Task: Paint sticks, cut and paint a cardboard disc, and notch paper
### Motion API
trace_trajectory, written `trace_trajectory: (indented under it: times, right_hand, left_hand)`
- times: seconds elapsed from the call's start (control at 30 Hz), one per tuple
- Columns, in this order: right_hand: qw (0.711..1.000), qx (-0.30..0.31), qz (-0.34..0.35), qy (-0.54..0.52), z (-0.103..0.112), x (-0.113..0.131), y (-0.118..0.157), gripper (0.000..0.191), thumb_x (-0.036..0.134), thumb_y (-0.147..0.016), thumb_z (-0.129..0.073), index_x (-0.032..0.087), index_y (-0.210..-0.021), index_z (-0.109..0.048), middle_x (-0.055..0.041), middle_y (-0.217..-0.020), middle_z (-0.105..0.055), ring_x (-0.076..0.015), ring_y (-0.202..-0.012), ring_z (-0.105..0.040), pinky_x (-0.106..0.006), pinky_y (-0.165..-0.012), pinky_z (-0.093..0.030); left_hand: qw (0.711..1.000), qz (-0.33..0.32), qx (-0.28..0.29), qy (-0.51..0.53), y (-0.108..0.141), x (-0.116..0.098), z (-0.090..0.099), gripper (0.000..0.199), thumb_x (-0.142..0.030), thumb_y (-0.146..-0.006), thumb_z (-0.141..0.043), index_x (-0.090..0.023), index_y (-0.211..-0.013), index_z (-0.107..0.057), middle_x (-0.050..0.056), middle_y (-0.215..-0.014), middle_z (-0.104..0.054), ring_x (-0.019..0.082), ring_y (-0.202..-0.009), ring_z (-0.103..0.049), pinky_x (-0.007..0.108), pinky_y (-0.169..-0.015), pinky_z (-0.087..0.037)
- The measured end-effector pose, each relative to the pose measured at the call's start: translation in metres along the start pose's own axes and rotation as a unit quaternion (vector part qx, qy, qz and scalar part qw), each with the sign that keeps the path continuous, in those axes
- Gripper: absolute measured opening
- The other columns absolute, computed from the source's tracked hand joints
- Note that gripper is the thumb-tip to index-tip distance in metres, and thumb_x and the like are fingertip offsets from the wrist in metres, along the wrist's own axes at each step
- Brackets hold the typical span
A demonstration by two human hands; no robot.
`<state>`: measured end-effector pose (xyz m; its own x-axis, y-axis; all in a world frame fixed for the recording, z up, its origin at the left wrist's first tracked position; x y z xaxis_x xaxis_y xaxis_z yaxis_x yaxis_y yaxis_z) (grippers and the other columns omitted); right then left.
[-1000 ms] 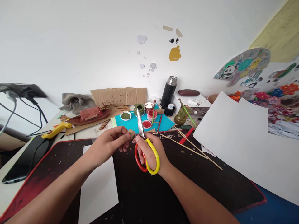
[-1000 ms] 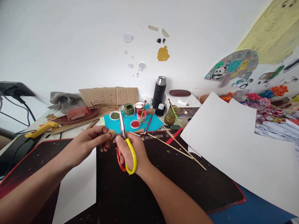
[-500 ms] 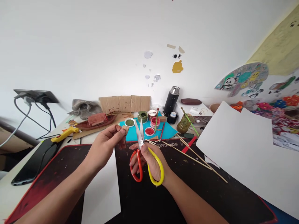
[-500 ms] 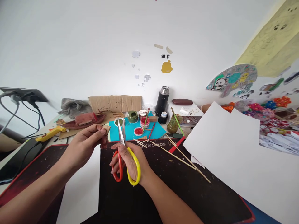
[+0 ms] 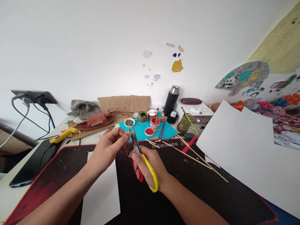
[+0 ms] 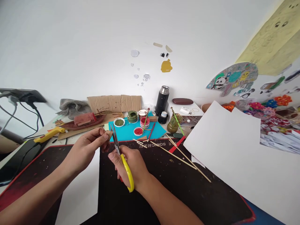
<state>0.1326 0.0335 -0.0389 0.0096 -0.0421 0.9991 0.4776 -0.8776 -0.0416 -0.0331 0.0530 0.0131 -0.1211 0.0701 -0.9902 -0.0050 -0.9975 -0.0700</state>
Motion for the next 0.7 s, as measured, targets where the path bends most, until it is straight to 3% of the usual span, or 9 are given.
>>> trace_trajectory:
  times: [0.7]
  right_hand:
    - [0.999,-0.012,0.01,0.05,0.002,0.011,0.001,0.04,0.061,-0.105,-0.069,0.025,-0.089,-0.063,0.0037,-0.062,-0.06,-0.0155,-0.045,-0.059,-0.024,-0.045,-0.043]
  left_hand:
    - [1.0,-0.002,0.006,0.014,0.003,-0.001,-0.005,0.041,-0.054,-0.092,-0.08,-0.025,-0.076,-0.056,-0.005,-0.06,-0.06,0.016,-0.06,-0.057,0.029,-0.061,-0.045]
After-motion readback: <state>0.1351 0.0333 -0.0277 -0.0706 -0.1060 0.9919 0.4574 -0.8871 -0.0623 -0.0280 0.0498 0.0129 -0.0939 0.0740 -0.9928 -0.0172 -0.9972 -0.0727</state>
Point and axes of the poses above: each hand's wrist, its own y-axis away from the middle knuckle, its own z-axis out of the back of the hand, x = y × z, the point moved 5 cm from there along -y, towards the middle knuckle
